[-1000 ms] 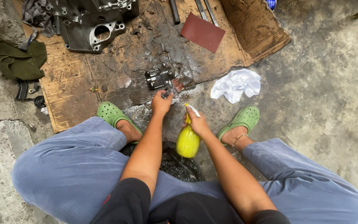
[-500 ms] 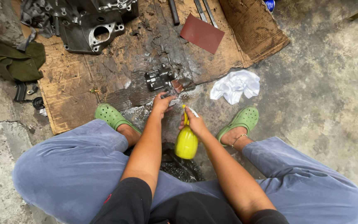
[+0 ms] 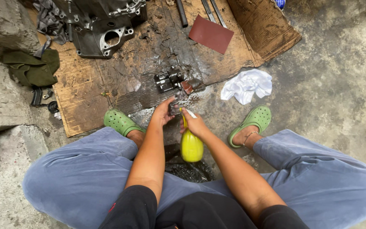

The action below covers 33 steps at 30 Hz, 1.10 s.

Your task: The person cleans a metal part by spraying it with liquid from a yellow bottle and scrubbing it with a sanding block. They repeat this process multiple times, turning the part over to clean different sides.

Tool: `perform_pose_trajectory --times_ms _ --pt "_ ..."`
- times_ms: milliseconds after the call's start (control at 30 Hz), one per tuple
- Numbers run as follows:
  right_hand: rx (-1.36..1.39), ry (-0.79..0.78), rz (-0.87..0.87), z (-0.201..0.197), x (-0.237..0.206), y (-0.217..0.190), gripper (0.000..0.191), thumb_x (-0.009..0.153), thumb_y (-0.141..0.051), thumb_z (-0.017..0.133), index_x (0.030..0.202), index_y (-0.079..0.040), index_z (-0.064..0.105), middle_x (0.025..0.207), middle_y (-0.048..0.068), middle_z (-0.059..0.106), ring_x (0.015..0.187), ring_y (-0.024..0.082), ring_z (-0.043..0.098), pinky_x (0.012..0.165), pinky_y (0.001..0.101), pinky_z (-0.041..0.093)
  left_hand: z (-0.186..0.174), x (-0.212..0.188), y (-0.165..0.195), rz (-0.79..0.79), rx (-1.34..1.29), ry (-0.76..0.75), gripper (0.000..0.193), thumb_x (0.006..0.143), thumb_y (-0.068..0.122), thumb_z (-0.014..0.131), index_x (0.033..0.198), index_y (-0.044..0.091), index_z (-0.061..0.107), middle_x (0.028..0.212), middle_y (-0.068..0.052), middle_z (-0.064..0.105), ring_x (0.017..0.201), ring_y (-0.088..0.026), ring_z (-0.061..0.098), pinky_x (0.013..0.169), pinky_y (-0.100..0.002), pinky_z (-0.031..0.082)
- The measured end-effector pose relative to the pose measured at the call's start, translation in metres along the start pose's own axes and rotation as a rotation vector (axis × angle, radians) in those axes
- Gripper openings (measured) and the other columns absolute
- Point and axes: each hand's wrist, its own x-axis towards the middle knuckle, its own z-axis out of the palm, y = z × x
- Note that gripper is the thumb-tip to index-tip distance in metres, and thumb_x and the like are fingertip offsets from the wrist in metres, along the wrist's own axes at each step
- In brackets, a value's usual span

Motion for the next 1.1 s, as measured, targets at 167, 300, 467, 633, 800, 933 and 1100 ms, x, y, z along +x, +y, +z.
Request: perform_pose_trajectory --times_ms 167,300,467,633,800,933,1100 --pt "0.041 0.026 -0.013 0.015 -0.006 -0.005 0.056 0.096 -0.056 0.059 0.099 0.000 0.062 0.080 0.009 0.065 0.063 0.023 0.067 0.058 0.0410 0.062 -0.003 -0.007 0.003 0.134 0.097 0.075 0.040 0.075 0.040 0.087 0.104 0.021 0.066 0.078 0.004 0.062 0.066 -0.014 0.056 0.054 -0.035 0.040" --pt "0.050 0.005 0.075 0.026 -0.015 -0.009 0.053 0.096 -0.057 0.058 0.102 -0.004 0.063 0.079 0.008 0.062 0.063 0.021 0.064 0.059 0.0408 0.060 -0.006 -0.012 0.004 0.344 0.310 0.299 0.047 0.073 0.040 0.091 0.103 0.011 0.068 0.080 -0.002 0.064 0.064 -0.014 0.055 0.051 -0.035 0.040" --pt "0.033 -0.003 0.019 0.035 -0.020 -0.005 0.053 0.096 -0.056 0.058 0.101 -0.004 0.063 0.080 0.008 0.065 0.064 0.022 0.067 0.060 0.0403 0.060 -0.011 -0.013 0.001 0.558 0.379 0.401 0.043 0.083 0.041 0.090 0.098 0.005 0.072 0.085 -0.005 0.072 0.069 -0.012 0.062 0.060 -0.027 0.050" --pt "0.074 0.034 0.070 0.039 -0.017 0.004 0.054 0.096 -0.057 0.059 0.099 -0.003 0.063 0.080 0.010 0.063 0.061 0.024 0.065 0.059 0.0413 0.060 -0.011 -0.013 0.002 0.541 0.082 0.387 0.031 0.089 0.033 0.085 0.103 0.008 0.073 0.085 0.002 0.073 0.071 -0.008 0.064 0.063 -0.026 0.053" --pt "0.113 0.003 0.054 0.033 -0.015 0.009 0.060 0.097 -0.058 0.058 0.095 0.002 0.065 0.080 0.015 0.069 0.061 0.026 0.070 0.059 0.0389 0.061 -0.002 -0.009 0.005 0.303 -0.195 0.093 0.024 0.089 0.035 0.078 0.098 0.015 0.067 0.078 -0.001 0.068 0.062 -0.016 0.061 0.046 -0.031 0.038" --pt "0.200 0.086 0.067 0.019 -0.016 0.008 0.052 0.095 -0.056 0.060 0.098 -0.004 0.063 0.077 0.009 0.062 0.060 0.024 0.065 0.058 0.0426 0.060 0.014 -0.005 0.008 0.221 -0.230 0.055 0.023 0.085 0.028 0.081 0.101 0.016 0.069 0.088 0.001 0.071 0.070 -0.013 0.067 0.056 -0.033 0.053" --pt "0.181 0.056 0.032 0.000 -0.012 0.006 0.059 0.096 -0.060 0.057 0.099 -0.001 0.062 0.078 0.011 0.067 0.061 0.024 0.068 0.060 0.0385 0.059 0.037 0.008 0.006 0.338 0.187 0.199 0.034 0.079 0.035 0.084 0.102 0.015 0.068 0.083 0.000 0.070 0.068 -0.015 0.064 0.052 -0.034 0.046"
